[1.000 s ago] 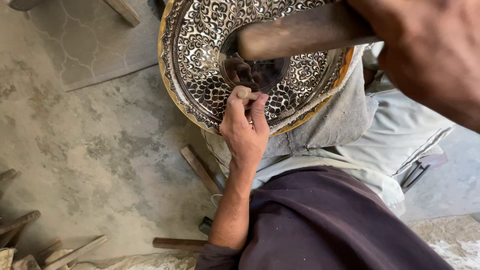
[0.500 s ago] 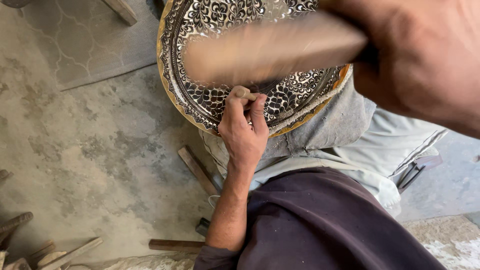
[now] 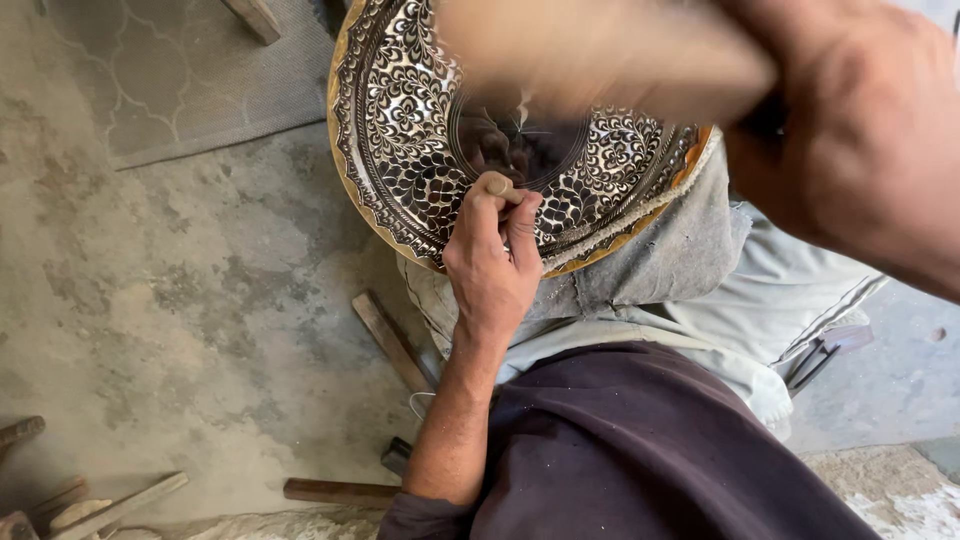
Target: The person sits on the floor with an engraved brass tray on their lap, holds a small steel punch against the tray's patterned surface with one hand, and strikes the punch with a wooden mallet held in the other hand, repositioning the punch repeatedly to work the decorative design across the tray.
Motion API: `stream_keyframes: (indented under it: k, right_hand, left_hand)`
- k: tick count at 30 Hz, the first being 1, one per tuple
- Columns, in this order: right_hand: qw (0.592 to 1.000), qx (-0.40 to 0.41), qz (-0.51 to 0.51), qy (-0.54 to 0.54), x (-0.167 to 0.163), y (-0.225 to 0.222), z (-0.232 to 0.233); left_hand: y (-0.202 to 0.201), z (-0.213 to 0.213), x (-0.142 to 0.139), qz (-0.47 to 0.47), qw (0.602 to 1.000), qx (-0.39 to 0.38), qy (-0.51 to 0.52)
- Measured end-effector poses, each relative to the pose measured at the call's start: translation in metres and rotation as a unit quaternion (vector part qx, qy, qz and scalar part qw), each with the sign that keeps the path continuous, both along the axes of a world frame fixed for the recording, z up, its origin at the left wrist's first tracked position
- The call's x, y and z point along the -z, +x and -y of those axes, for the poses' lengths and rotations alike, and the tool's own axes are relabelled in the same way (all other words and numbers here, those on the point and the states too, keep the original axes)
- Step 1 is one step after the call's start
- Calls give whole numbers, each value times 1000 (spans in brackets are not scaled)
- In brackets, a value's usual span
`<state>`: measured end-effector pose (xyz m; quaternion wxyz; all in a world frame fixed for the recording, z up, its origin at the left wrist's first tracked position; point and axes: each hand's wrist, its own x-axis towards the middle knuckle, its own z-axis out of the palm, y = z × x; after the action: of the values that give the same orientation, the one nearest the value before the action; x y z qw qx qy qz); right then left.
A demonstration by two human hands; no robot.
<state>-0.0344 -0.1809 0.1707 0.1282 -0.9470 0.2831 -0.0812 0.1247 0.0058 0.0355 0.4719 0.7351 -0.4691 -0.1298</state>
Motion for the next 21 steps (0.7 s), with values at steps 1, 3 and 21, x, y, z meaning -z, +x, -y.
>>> stream_keyframes:
  k: [1,3,21]
  right_hand:
    - [1000,-2,-4,-6,1,-1,0]
    - [999,-25,-10,-30,2,-2,-1]
    - [992,-10,-120,-36,-8,12,-8]
  left_hand:
    - [0,0,0,2,1000,-1,17]
    - [1,0,-2,-2,1000,1,24]
    - [8,3,-4,-1,1000,21,2]
